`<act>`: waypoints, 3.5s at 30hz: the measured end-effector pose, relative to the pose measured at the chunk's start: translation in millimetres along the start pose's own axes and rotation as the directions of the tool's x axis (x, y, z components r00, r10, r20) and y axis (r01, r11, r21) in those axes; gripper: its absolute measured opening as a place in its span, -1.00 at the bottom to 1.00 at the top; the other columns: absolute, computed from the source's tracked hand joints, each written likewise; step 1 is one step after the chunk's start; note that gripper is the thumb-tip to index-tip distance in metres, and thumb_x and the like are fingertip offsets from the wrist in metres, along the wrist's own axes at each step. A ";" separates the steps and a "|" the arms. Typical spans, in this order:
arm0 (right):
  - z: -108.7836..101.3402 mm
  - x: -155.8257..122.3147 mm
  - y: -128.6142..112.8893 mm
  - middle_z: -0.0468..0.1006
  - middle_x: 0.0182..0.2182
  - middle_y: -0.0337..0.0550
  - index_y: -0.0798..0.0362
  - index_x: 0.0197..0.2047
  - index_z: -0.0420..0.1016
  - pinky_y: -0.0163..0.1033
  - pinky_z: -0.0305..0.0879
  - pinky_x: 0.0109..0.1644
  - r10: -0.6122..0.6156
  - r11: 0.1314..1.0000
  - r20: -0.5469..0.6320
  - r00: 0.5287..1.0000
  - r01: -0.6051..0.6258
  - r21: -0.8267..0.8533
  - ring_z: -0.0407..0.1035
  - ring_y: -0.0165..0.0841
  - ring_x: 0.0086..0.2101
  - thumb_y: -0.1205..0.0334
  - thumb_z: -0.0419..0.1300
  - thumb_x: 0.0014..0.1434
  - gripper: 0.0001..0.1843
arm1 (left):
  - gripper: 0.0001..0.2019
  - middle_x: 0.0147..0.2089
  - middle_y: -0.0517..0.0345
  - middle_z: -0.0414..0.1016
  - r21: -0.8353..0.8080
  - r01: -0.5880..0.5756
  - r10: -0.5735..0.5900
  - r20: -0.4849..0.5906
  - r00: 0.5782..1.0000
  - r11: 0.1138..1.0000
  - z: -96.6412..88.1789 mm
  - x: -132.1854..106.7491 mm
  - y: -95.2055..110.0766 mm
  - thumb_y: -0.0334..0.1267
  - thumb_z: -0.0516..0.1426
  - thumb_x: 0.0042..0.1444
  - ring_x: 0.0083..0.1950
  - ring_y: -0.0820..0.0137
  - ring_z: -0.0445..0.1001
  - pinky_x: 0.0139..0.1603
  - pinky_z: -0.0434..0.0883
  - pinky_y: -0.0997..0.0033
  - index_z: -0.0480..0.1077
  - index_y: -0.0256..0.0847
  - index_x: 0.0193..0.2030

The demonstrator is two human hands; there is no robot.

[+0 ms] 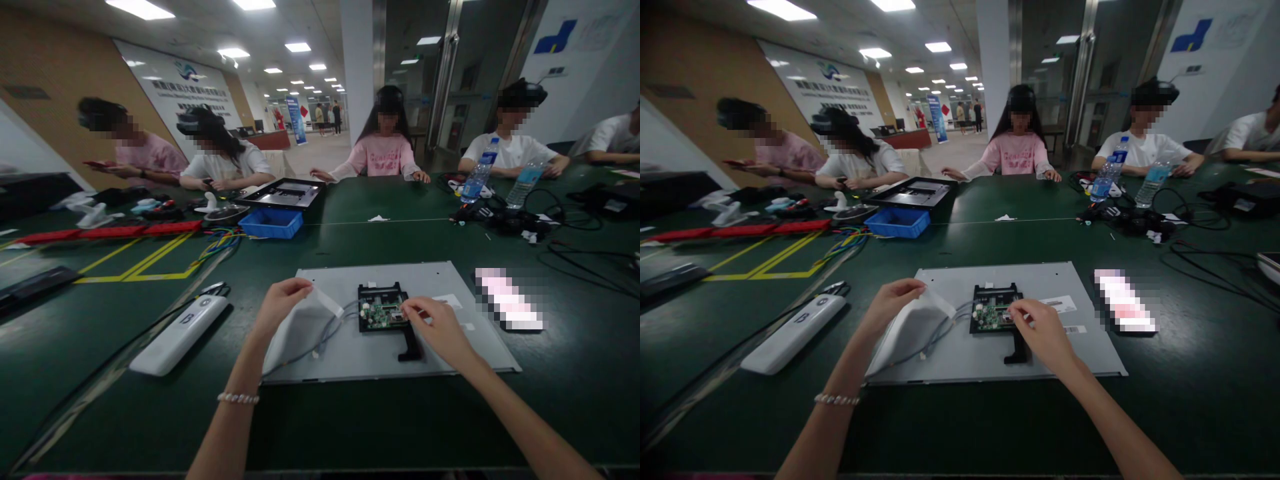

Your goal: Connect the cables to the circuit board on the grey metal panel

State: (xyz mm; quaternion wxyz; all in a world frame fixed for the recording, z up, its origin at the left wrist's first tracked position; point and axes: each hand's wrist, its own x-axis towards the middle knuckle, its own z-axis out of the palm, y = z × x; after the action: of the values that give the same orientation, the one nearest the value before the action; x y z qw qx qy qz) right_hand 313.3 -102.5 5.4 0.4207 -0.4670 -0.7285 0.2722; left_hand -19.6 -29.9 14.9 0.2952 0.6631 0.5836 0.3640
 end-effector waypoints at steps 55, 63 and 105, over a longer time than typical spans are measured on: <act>83.8 -19.2 -43.8 0.36 0.09 0.17 0.29 0.11 0.27 -0.09 0.07 0.21 -0.326 0.789 0.535 0.780 0.536 -0.301 0.21 -0.17 0.11 0.04 -0.02 0.25 -0.47 | -0.89 -0.30 0.15 0.37 0.261 -0.367 0.206 0.489 0.848 0.893 22.2 -18.0 10.8 -0.29 0.04 0.09 -0.27 0.38 0.33 -0.20 0.27 0.38 0.37 -0.17 -0.28; 82.2 -16.2 -47.1 0.43 0.00 0.11 0.23 0.06 0.28 -0.07 0.11 0.19 -0.332 0.793 0.510 0.793 0.528 -0.305 0.28 -0.18 0.04 0.10 0.02 0.23 -0.57 | -0.72 -0.21 0.12 0.34 0.323 -0.398 0.198 0.507 0.839 0.859 20.5 -22.9 17.4 -0.13 0.19 -0.05 -0.18 0.30 0.30 -0.13 0.25 0.33 0.33 -0.18 -0.22; 53.9 -6.4 -42.7 0.46 -0.08 -0.06 0.09 -0.05 0.37 -0.10 0.11 0.20 -0.361 0.811 0.375 0.854 0.486 -0.326 0.28 -0.28 0.01 0.33 0.02 0.21 -0.75 | -0.79 -0.22 0.18 0.33 0.364 -0.331 0.221 0.311 0.924 0.871 14.5 -22.1 23.6 -0.23 0.02 0.15 -0.27 0.41 0.33 -0.22 0.28 0.40 0.28 -0.15 -0.07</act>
State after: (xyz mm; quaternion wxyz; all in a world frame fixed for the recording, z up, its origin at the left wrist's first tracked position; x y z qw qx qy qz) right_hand 248.6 -126.3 10.0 0.2502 -0.3221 -0.9097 0.0784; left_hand 4.5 -54.6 23.0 0.1677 0.8289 0.5016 0.1823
